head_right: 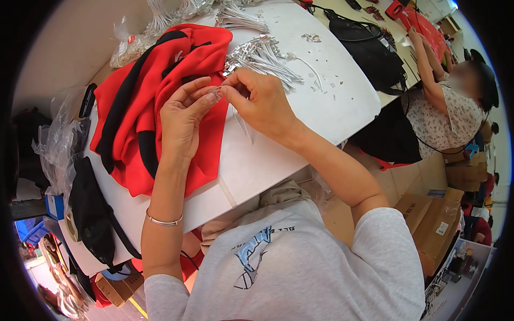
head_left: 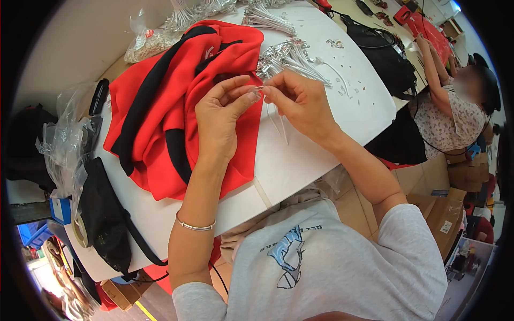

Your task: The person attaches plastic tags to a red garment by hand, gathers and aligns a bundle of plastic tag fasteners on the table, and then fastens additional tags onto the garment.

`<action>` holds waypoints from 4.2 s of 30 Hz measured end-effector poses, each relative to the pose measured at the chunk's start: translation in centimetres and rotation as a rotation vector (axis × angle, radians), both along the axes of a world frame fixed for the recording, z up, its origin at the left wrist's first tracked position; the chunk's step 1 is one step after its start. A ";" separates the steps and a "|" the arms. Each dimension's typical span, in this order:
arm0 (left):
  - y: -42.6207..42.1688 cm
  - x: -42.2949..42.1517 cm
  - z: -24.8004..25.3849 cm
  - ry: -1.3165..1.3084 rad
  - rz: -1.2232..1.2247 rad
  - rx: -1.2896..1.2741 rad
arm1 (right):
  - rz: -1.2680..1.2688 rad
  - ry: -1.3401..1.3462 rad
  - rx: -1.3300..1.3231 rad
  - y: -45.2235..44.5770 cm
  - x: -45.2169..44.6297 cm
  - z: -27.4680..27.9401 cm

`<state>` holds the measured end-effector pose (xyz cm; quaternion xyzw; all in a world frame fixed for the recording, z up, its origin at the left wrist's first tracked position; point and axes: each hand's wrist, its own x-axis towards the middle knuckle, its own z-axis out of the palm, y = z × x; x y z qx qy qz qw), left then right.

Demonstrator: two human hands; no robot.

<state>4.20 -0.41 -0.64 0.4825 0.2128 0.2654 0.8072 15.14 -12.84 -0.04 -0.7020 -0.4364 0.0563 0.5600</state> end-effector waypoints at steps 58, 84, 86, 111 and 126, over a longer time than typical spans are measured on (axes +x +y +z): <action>-0.1 -0.1 -0.5 0.019 0.099 -0.192 | 0.099 -0.475 0.114 1.0 0.8 -1.4; -0.2 -0.7 0.1 0.129 -0.029 0.073 | 0.137 -0.153 0.127 0.8 0.8 -1.7; -0.5 -0.4 0.3 0.137 -0.038 0.139 | 0.112 -0.192 0.086 0.4 1.0 -1.3; 4.3 -1.9 -0.2 0.472 0.044 1.433 | -0.653 -0.659 -0.336 -7.6 16.1 -3.3; 2.7 -2.0 1.9 0.490 -0.003 1.166 | -0.267 -0.798 -0.368 2.0 4.0 -2.3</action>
